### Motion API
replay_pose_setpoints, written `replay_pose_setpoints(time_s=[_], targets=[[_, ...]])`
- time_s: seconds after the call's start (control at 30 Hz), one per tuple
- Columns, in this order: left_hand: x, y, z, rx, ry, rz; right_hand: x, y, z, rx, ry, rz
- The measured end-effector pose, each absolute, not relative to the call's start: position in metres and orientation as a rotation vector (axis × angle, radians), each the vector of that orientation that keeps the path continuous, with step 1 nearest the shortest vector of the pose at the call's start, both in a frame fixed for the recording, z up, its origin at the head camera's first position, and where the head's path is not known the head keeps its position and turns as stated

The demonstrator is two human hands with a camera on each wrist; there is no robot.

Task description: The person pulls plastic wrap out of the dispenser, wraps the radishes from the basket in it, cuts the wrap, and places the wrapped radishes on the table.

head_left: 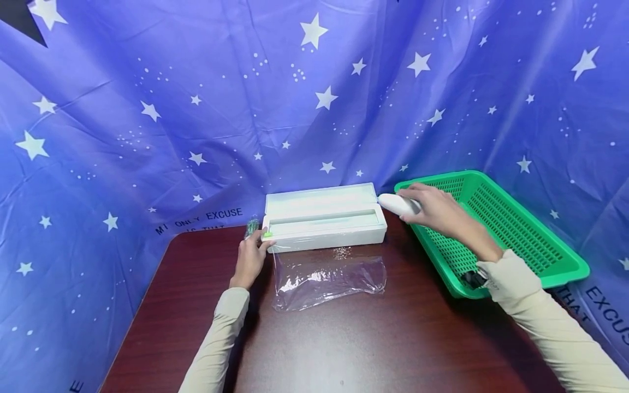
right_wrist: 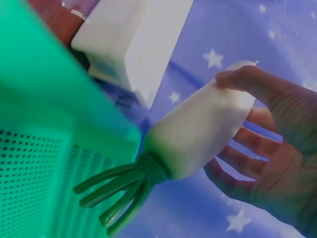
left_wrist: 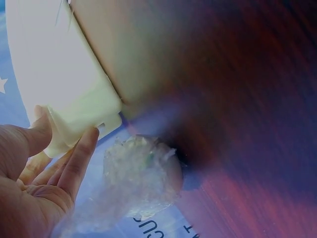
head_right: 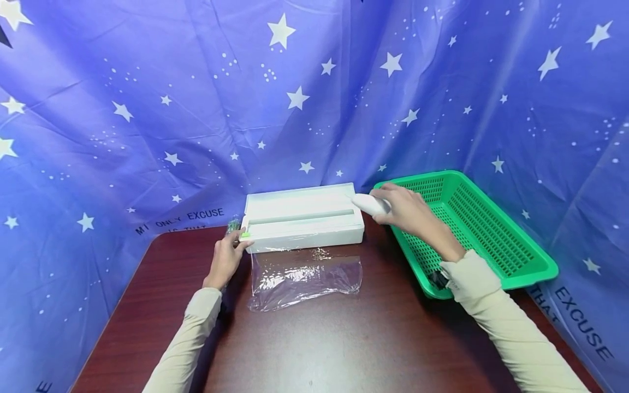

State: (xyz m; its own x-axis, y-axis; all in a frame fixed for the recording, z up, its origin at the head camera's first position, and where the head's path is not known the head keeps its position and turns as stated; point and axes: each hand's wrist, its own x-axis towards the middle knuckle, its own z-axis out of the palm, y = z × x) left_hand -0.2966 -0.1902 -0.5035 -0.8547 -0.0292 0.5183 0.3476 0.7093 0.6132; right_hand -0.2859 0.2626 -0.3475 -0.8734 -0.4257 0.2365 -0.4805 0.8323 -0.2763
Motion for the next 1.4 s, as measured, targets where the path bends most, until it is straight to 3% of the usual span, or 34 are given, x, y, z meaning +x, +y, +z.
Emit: replay_pose_setpoints(time_s=[0.67, 1.1, 1.4], targets=[[-0.294, -0.187, -0.505, -0.209, -2.449, -1.04, -0.248, 0.194, -0.378, 1.017, -2.608, 0.329], [-0.297, -0.191, -0.503, -0.233, -2.415, -1.037, -0.243, 0.154, -0.402, 1.123, -2.667, 0.342], [-0.297, -0.191, -0.504, -0.229, -2.425, -1.034, -0.25, 0.123, -0.439, 1.281, -2.706, 0.366]])
